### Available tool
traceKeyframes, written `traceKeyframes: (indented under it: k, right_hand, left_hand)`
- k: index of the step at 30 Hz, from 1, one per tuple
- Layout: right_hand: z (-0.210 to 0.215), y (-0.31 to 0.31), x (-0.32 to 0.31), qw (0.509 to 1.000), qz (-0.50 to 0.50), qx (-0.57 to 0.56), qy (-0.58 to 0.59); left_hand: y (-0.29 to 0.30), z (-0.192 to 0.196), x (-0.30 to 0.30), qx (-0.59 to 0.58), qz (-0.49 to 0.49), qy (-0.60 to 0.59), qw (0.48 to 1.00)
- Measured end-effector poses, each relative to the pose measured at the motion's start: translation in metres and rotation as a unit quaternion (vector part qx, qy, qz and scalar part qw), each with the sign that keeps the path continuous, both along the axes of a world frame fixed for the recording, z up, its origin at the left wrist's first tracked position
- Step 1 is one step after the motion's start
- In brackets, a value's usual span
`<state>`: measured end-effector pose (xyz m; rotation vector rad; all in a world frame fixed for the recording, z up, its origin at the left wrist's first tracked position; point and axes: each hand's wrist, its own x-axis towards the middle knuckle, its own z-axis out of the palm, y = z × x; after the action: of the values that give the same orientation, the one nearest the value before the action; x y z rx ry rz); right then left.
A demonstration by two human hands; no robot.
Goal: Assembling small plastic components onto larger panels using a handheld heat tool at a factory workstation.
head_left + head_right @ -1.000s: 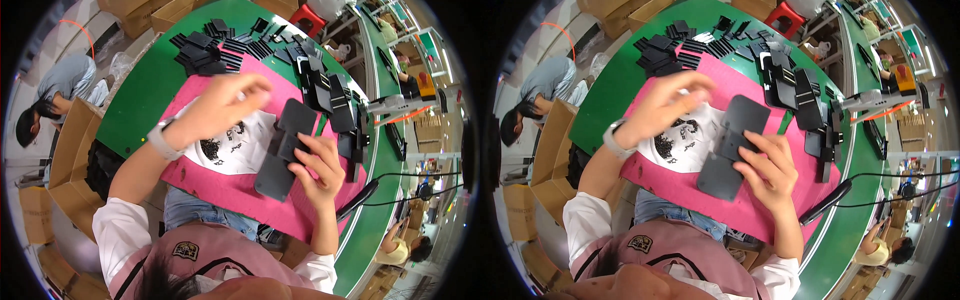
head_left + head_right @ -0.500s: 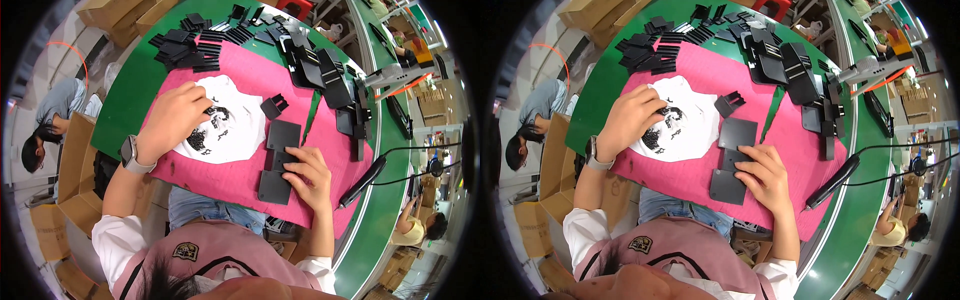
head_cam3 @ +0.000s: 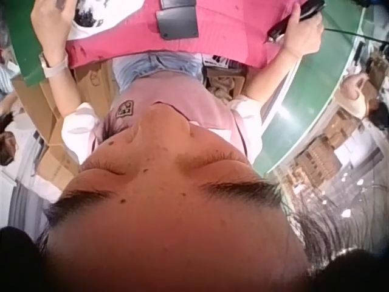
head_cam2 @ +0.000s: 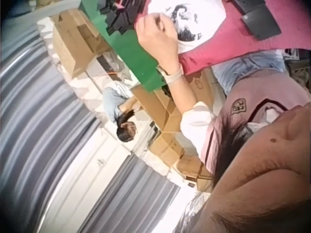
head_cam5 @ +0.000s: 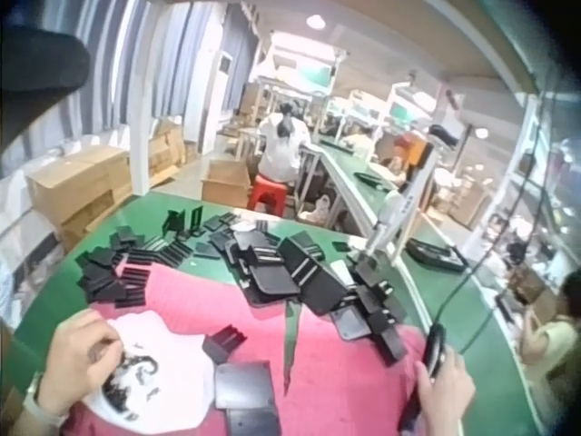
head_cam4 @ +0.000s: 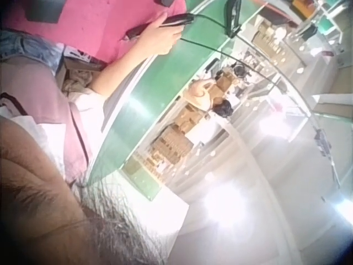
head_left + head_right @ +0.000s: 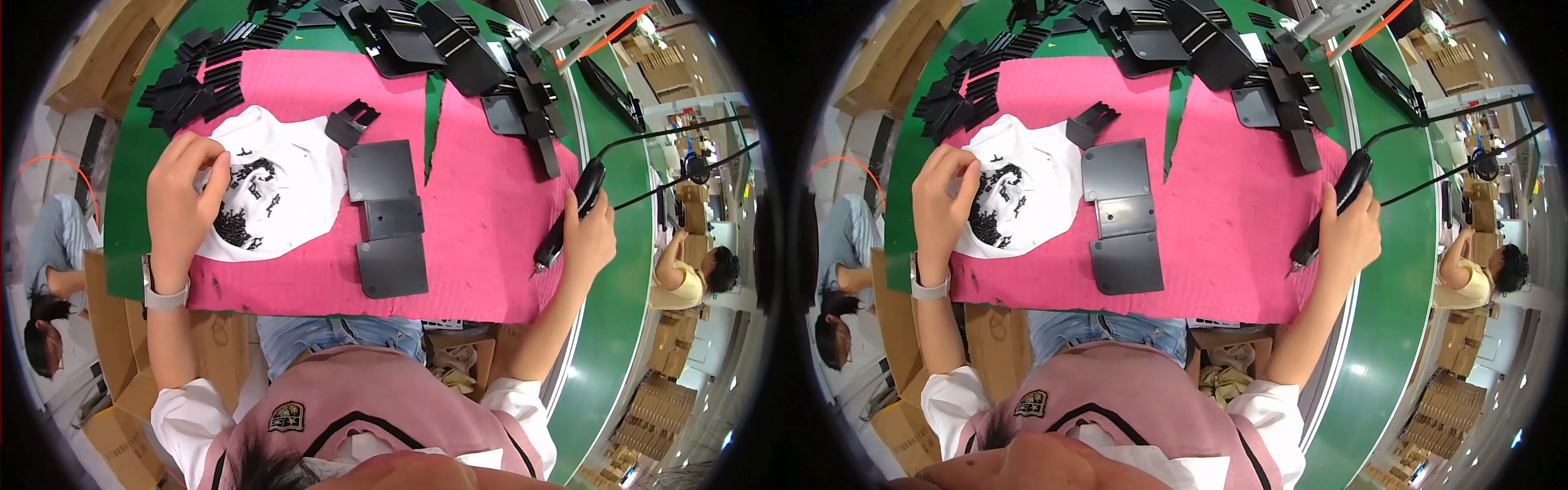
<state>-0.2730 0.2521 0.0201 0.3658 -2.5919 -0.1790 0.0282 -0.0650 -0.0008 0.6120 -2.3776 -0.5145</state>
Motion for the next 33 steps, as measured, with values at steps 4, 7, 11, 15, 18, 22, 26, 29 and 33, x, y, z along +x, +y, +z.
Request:
traceKeyframes:
  k: [4,7,11,15,18,22,26,29,33]
  right_hand:
    - [-0.017,0.012,-0.034,0.992,0.021,-0.087,-0.088]
    - [-0.009,0.012,-0.046,0.952,0.066,-0.186,-0.232]
    - [-0.010,0.017,-0.032,0.854,0.175,-0.402,-0.279]
    - [0.027,-0.001,0.005,0.566,0.345,-0.609,-0.437]
    - [0.049,-0.029,0.020,0.333,0.453,-0.630,-0.536]
    - [0.081,-0.083,0.042,0.225,0.551,-0.559,-0.578]
    - [0.099,-0.120,0.080,0.117,0.607,-0.549,-0.563]
    - [0.096,-0.126,0.082,0.179,0.664,-0.538,-0.488]
    - [0.085,-0.125,0.069,0.224,0.694,-0.475,-0.492]
  left_hand:
    - [0.001,0.001,-0.005,-0.019,-0.010,-0.026,0.999]
    - [0.002,-0.001,-0.007,-0.014,-0.027,-0.005,1.000]
    - [0.003,0.000,-0.006,0.001,-0.021,0.005,1.000]
    - [0.003,0.002,-0.009,0.007,-0.024,-0.012,1.000]
    - [0.012,0.005,-0.018,0.054,-0.042,0.018,0.997]
    - [0.035,0.000,-0.037,0.354,-0.152,0.084,0.919]
    - [0.065,0.012,-0.057,0.639,-0.195,0.102,0.737]
    - [0.070,0.004,-0.061,0.687,-0.247,0.142,0.669]
    - [0.071,0.003,-0.060,0.682,-0.259,0.135,0.670]
